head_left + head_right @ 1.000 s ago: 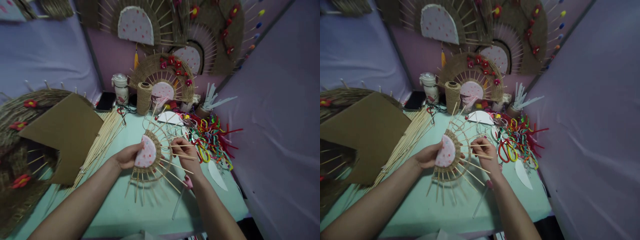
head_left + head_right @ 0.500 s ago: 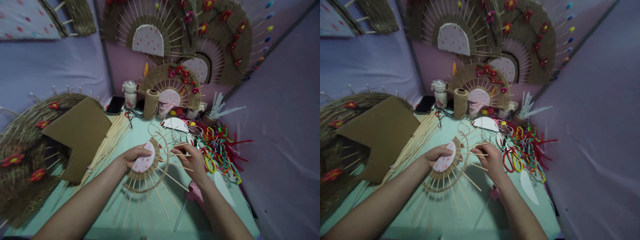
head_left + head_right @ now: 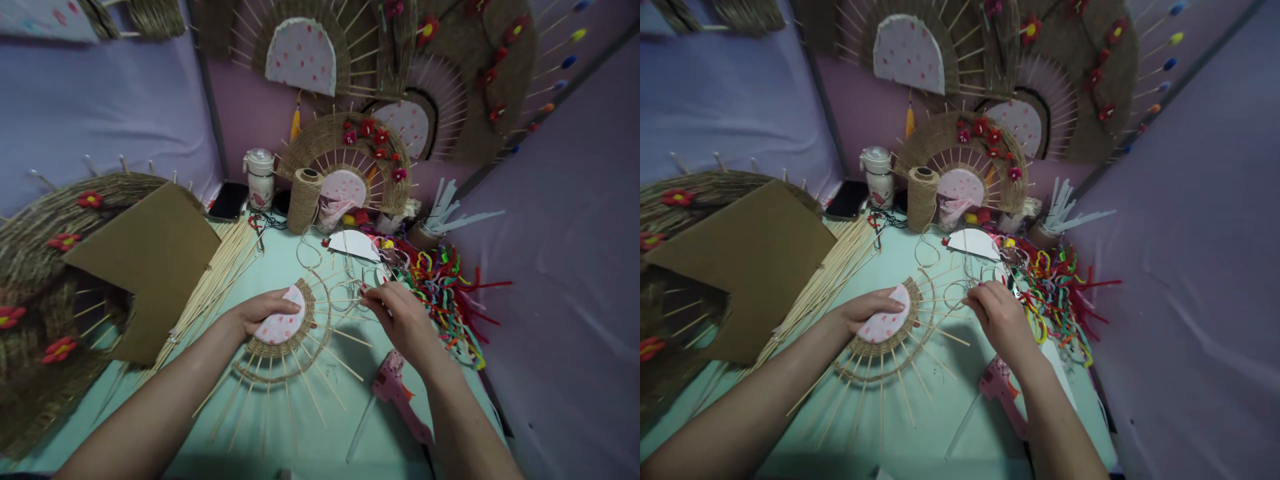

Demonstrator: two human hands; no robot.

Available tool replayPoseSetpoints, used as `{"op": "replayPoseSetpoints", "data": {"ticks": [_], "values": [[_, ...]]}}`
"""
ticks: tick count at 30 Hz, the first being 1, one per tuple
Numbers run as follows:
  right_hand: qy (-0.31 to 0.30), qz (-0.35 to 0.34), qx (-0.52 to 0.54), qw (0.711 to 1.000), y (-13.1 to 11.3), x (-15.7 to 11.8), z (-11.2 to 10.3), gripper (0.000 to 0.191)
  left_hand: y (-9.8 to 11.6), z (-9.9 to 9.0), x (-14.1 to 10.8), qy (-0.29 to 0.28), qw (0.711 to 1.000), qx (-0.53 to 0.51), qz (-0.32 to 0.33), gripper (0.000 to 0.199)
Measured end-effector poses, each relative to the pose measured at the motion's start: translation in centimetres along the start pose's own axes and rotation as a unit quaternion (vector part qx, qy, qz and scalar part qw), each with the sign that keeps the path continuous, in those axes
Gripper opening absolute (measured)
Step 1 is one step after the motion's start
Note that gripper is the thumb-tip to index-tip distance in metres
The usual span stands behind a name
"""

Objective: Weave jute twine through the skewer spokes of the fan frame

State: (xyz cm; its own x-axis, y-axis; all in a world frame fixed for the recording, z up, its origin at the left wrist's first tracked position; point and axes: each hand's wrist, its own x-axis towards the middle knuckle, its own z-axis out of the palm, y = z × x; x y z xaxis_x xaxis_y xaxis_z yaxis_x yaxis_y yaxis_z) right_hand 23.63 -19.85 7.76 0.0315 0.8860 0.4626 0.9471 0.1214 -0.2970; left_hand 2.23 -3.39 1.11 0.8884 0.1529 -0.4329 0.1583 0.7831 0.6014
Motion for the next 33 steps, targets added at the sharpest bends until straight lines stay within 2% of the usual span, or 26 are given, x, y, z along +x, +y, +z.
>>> {"op": "replayPoseSetpoints", "data": {"ticks": [3,6,10,13,16,19,22,24,28,33], "values": [[-0.024,0.033,0.062,0.997,1.0,0.0,-0.7,0.013,-0.1,0.2,-0.1,-0.023,1.0,0.019,-0.003,0.03],[-0.017,0.095,0.126,0.987,1.9,-0.3,-0.2,0.013,-0.4,0.4,-0.1,-0.05,0.999,0.02,-0.007,0.03],[0.002,0.2,0.203,0.959,1.8,-0.6,2.4,0.021,-1.2,0.7,0.1,-0.044,0.999,0.02,-0.023,0.029],[0.002,0.234,0.245,0.941,1.0,-0.6,4.6,0.024,-1.8,1.0,0.3,-0.042,0.998,0.033,-0.04,0.028],[-0.005,0.257,0.273,0.927,0.3,-0.3,5.6,0.025,-1.9,1.1,0.2,-0.05,0.998,0.037,-0.024,0.033],[-0.004,0.269,0.279,0.922,0.0,0.0,5.6,0.027,-1.4,1.3,0.1,-0.067,0.996,0.056,-0.008,0.035],[0.007,0.265,0.273,0.925,-0.2,0.5,5.1,0.027,-0.3,1.9,0.4,-0.114,0.992,0.054,0.009,0.028],[0.019,0.257,0.271,0.927,-0.4,0.8,4.8,0.026,0.7,2.6,0.9,-0.147,0.988,0.045,0.02,0.035],[0.026,0.249,0.266,0.931,-0.3,1.5,4.1,0.024,2.8,4.0,2.1,-0.141,0.987,0.072,0.022,0.023],[0.028,0.226,0.235,0.945,0.2,2.2,2.7,0.021,4.1,5.3,3.1,-0.182,0.977,0.095,0.055,0.022]]}}
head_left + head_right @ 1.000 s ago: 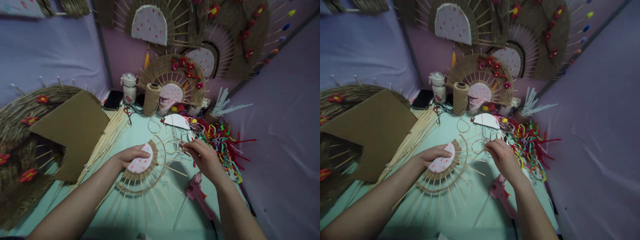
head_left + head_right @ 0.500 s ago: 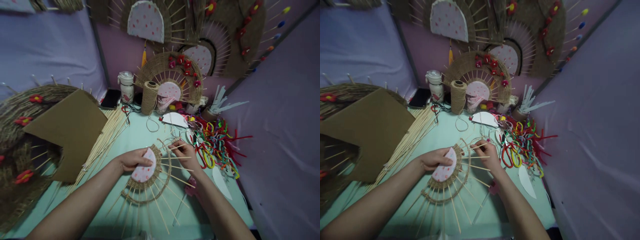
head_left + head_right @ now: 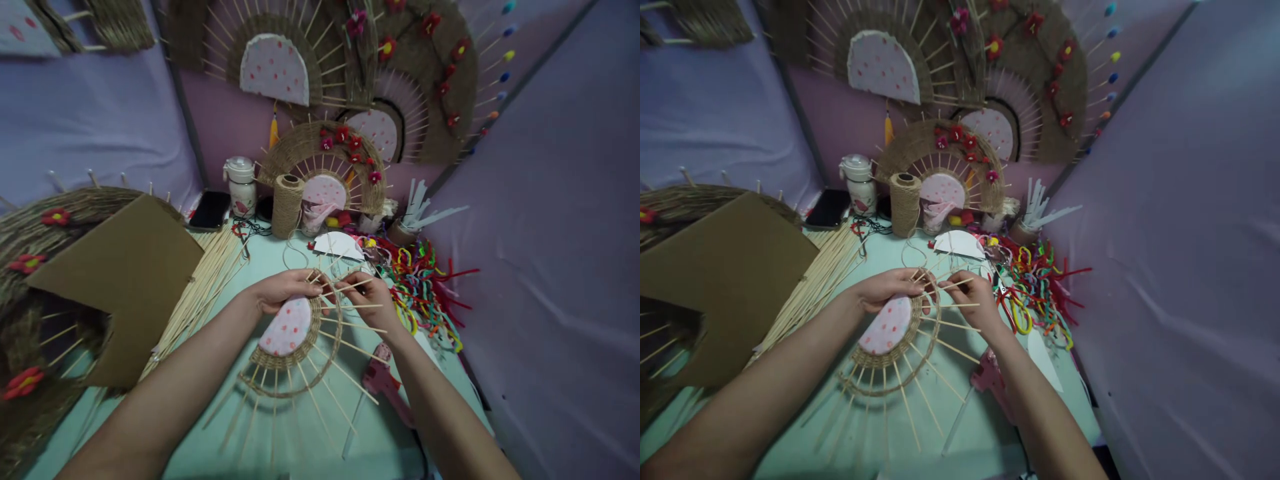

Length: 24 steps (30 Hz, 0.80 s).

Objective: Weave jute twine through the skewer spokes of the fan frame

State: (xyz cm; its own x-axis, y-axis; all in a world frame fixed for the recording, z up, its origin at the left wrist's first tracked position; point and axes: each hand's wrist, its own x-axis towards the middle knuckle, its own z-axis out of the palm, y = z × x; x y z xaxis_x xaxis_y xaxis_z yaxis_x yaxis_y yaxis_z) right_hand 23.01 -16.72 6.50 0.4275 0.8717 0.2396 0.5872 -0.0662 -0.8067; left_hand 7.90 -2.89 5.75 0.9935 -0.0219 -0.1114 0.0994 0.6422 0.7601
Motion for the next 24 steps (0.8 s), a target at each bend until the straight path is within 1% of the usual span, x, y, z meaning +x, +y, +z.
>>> {"op": "replayPoseSetpoints", "data": {"ticks": [3,6,12,18,21,24], "values": [[0.012,-0.028,-0.01,0.999,-0.2,0.1,-0.8,0.02,0.0,0.2,0.2,-0.009,1.0,-0.007,-0.01,0.028],[0.025,-0.037,-0.008,0.999,0.0,0.1,-1.1,0.022,-0.3,0.2,-0.1,-0.027,0.999,-0.021,-0.026,0.032],[0.024,-0.044,-0.005,0.999,0.2,0.1,-1.0,0.022,-0.9,0.1,-0.5,-0.054,0.997,-0.036,-0.05,0.029],[0.012,-0.063,-0.018,0.998,0.0,0.2,-1.0,0.021,-1.1,0.1,-0.4,-0.071,0.996,-0.04,-0.047,0.028],[-0.015,-0.086,-0.044,0.995,0.2,0.4,-2.0,0.015,-1.0,0.0,-0.5,-0.069,0.996,-0.034,-0.046,0.029],[-0.035,-0.125,-0.072,0.989,0.1,0.6,-3.7,0.009,-0.9,-0.4,-0.6,-0.059,0.996,-0.031,-0.052,0.03]]}}
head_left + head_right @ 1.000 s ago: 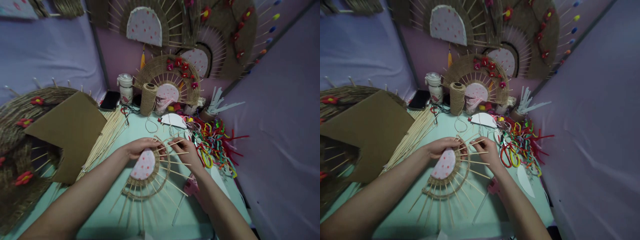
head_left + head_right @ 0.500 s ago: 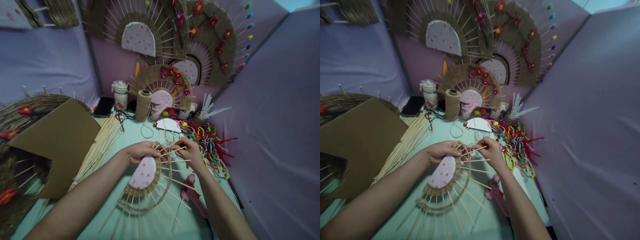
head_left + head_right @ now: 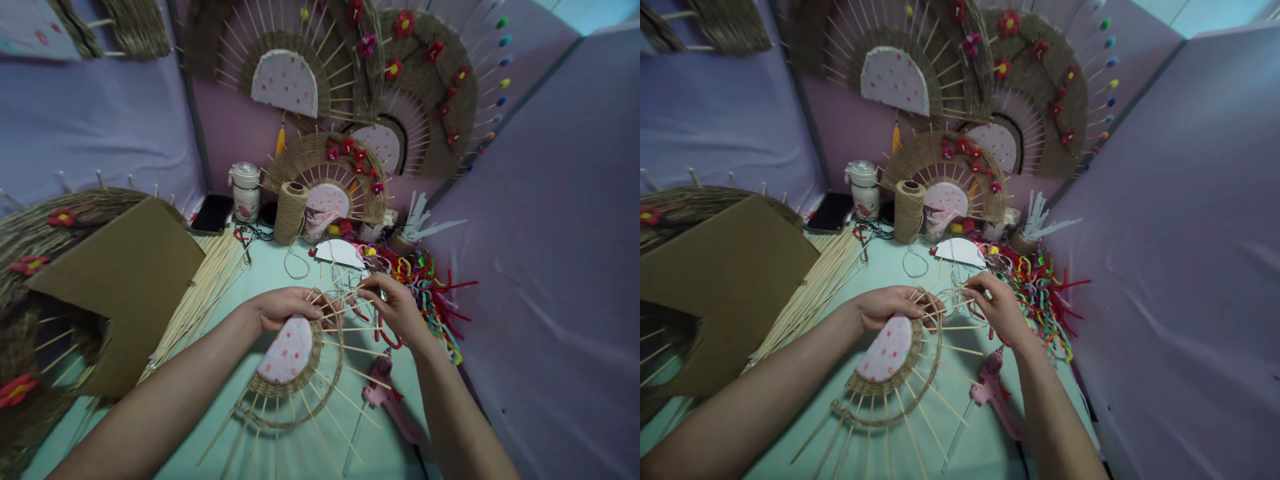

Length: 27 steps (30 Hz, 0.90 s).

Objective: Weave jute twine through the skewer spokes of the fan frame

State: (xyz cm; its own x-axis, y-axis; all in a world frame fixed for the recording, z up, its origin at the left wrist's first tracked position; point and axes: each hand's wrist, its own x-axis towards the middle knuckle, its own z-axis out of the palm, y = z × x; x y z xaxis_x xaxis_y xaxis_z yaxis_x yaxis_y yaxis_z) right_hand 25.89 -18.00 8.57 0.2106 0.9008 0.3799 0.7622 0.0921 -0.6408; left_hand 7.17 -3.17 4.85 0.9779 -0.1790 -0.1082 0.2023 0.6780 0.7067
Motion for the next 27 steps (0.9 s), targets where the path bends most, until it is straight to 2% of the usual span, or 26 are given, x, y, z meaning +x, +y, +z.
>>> {"op": "replayPoseSetpoints", "data": {"ticks": [4,8,12,17,21,27], "values": [[-0.003,-0.038,-0.023,0.999,-0.4,0.0,-2.0,0.009,0.0,-0.5,0.0,0.014,1.0,0.002,-0.004,0.032],[0.017,-0.033,-0.022,0.999,-1.0,0.5,-2.4,0.009,-0.2,-0.5,0.1,0.005,1.0,0.016,-0.007,0.032],[0.034,0.036,0.027,0.998,-0.5,1.3,-1.3,0.014,-0.2,0.0,0.0,-0.011,1.0,0.028,-0.009,0.029],[-0.015,0.108,0.104,0.989,0.6,2.3,1.0,0.019,0.1,0.8,-0.2,-0.015,0.999,0.047,-0.011,0.025],[-0.034,0.123,0.141,0.982,0.5,3.0,2.7,0.02,-0.1,1.0,0.0,-0.026,0.999,0.042,-0.006,0.026],[0.019,0.104,0.145,0.984,0.5,3.3,3.6,0.019,-0.6,0.7,0.1,-0.052,0.998,0.023,0.012,0.055]]}}
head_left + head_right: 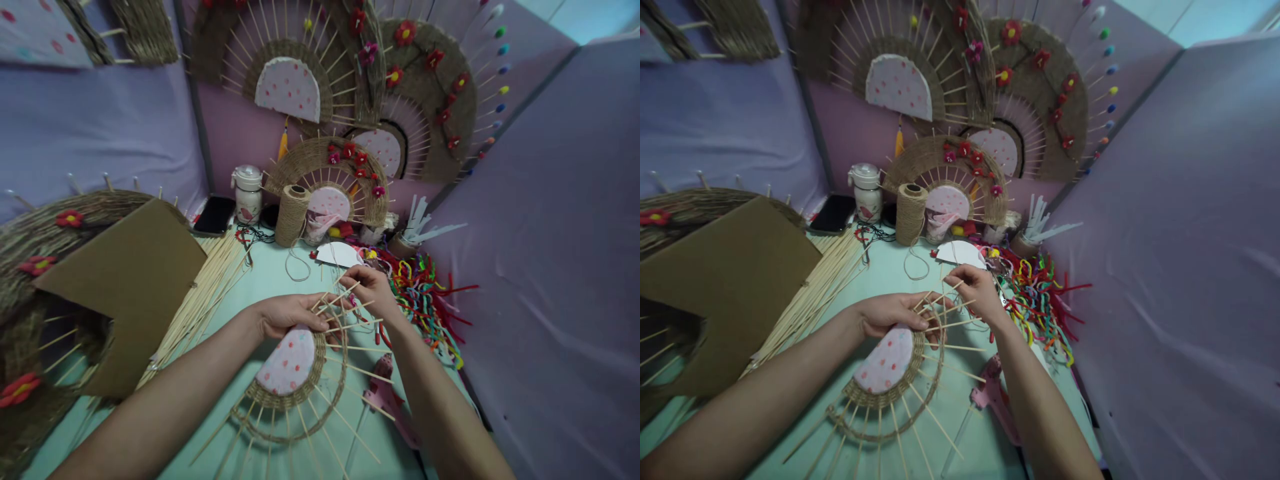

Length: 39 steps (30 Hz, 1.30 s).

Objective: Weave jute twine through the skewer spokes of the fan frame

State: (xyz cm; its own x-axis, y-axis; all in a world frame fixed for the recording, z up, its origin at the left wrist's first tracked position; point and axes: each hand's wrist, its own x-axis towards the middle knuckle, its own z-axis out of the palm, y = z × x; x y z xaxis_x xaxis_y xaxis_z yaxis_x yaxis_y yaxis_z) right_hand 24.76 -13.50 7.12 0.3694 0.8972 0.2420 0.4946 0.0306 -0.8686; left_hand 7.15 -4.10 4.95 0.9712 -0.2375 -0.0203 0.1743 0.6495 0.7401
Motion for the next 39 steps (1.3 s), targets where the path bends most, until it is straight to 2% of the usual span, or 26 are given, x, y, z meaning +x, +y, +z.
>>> {"op": "replayPoseSetpoints", "data": {"ticks": [4,7,10,14,17,21,25,28,33,36,39], "values": [[0.041,-0.021,-0.025,0.999,0.1,-0.3,-0.8,0.021,-0.1,0.0,0.0,0.003,1.0,-0.009,0.002,0.055],[0.051,-0.092,-0.078,0.991,-0.3,-0.3,-2.0,0.019,-0.1,0.0,0.0,0.006,1.0,-0.012,-0.003,0.051],[0.017,-0.166,-0.122,0.978,-1.0,0.0,-3.3,0.011,-0.1,-0.1,0.0,0.01,1.0,-0.009,-0.007,0.047],[-0.027,-0.188,-0.139,0.972,-1.9,0.9,-4.2,0.013,-0.2,-0.1,0.0,0.0,1.0,-0.005,-0.016,0.046],[-0.083,-0.157,-0.111,0.978,-2.7,2.0,-4.4,0.012,-0.4,-0.1,0.1,-0.007,1.0,-0.008,-0.016,0.048],[-0.197,-0.056,-0.034,0.978,-3.3,3.7,-4.2,0.018,-0.5,0.1,0.2,-0.015,1.0,-0.006,-0.003,0.046],[-0.312,0.028,0.041,0.949,-2.3,5.3,-3.4,0.024,-0.6,0.4,0.3,-0.025,1.0,-0.009,-0.007,0.043],[-0.368,0.085,0.075,0.923,-1.1,5.9,-1.9,0.025,-0.5,0.8,0.4,-0.023,1.0,-0.009,-0.016,0.037],[-0.411,0.153,0.131,0.889,0.0,5.1,1.6,0.032,-0.5,1.3,0.6,-0.006,0.999,-0.017,-0.029,0.025],[-0.409,0.165,0.141,0.886,0.2,4.5,2.7,0.036,-0.6,1.3,0.8,0.022,0.999,-0.01,-0.036,0.022],[-0.379,0.179,0.144,0.897,0.5,4.2,2.7,0.034,-0.7,1.3,0.9,0.056,0.998,0.005,-0.03,0.02]]}}
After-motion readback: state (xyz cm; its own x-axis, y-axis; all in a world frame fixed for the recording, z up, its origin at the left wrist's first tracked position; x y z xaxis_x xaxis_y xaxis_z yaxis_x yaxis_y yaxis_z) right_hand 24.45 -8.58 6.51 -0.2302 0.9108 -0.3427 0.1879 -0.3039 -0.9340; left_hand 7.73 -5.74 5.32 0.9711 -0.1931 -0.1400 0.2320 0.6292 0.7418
